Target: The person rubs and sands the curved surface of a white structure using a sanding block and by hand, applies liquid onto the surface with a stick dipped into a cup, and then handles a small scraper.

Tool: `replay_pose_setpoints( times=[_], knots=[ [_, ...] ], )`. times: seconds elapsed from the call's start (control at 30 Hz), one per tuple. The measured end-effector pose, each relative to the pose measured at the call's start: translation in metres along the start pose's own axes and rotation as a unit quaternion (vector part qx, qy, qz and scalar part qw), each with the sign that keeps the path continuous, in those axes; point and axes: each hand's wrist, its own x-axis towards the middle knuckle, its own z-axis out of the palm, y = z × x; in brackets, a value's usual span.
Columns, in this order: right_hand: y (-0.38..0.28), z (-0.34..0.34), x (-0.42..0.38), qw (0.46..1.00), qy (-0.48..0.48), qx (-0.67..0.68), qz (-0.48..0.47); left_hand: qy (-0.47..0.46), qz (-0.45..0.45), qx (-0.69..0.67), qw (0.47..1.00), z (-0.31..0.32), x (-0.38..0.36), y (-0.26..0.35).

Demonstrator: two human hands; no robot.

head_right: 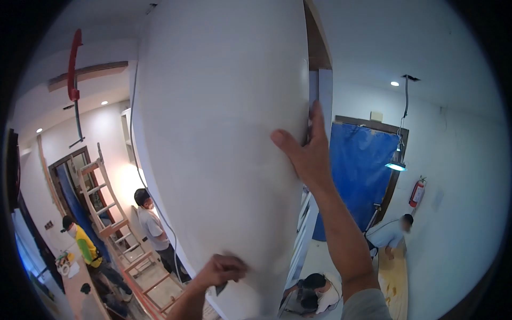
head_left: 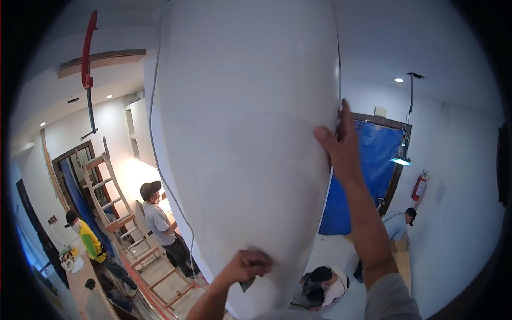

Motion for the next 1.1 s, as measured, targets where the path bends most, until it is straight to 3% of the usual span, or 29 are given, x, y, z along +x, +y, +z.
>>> replay_pose_setpoints(
  times=[0.03, 0.13, 0.17, 0.2, 0.23, 0.3, 0.37, 0.43, 0.5, 0.57, 0.63, 0.73, 1.1],
  knots=[
    [-0.002, 0.000, -0.001, 1.000, -0.009, 0.019, 0.014, 0.021, 0.025, 0.058, 0.998, -0.009, 0.000, 0.027],
    [-0.004, 0.001, -0.011, 0.996, -0.024, 0.057, 0.060, 0.222, 0.125, 0.081, 0.964, -0.037, 0.016, 0.124],
    [-0.002, 0.002, -0.013, 0.996, -0.019, 0.056, 0.070, 0.282, 0.230, 0.180, 0.914, -0.053, 0.028, 0.153],
    [-0.001, 0.003, -0.015, 0.995, -0.013, 0.054, 0.080, 0.372, 0.235, 0.265, 0.858, -0.063, 0.040, 0.193],
    [-0.001, 0.004, -0.018, 0.996, -0.001, 0.049, 0.080, 0.401, 0.317, 0.260, 0.820, -0.060, 0.053, 0.236],
    [-0.002, 0.008, -0.024, 0.996, 0.024, 0.037, 0.081, 0.450, 0.339, 0.426, 0.708, -0.049, 0.071, 0.315],
    [0.003, 0.010, -0.027, 0.994, 0.018, 0.062, 0.085, 0.455, 0.410, 0.556, 0.562, -0.049, 0.106, 0.361],
    [0.002, 0.010, -0.030, 0.992, 0.015, 0.074, 0.097, 0.405, 0.420, 0.584, 0.565, -0.036, 0.135, 0.390],
    [-0.005, 0.010, -0.034, 0.990, 0.017, 0.074, 0.115, 0.405, 0.275, 0.618, 0.616, -0.003, 0.135, 0.410],
    [-0.001, 0.009, -0.033, 0.991, 0.017, 0.069, 0.112, 0.371, 0.196, 0.631, 0.653, 0.015, 0.123, 0.424],
    [0.000, 0.010, -0.034, 0.991, 0.020, 0.070, 0.112, 0.312, 0.187, 0.632, 0.685, 0.025, 0.111, 0.427],
    [-0.003, 0.012, -0.035, 0.991, 0.027, 0.070, 0.115, 0.328, 0.189, 0.659, 0.650, 0.027, 0.116, 0.426],
    [0.000, 0.013, -0.036, 0.991, 0.052, 0.043, 0.116, 0.284, 0.182, 0.678, 0.653, 0.043, 0.117, 0.432]
  ],
)
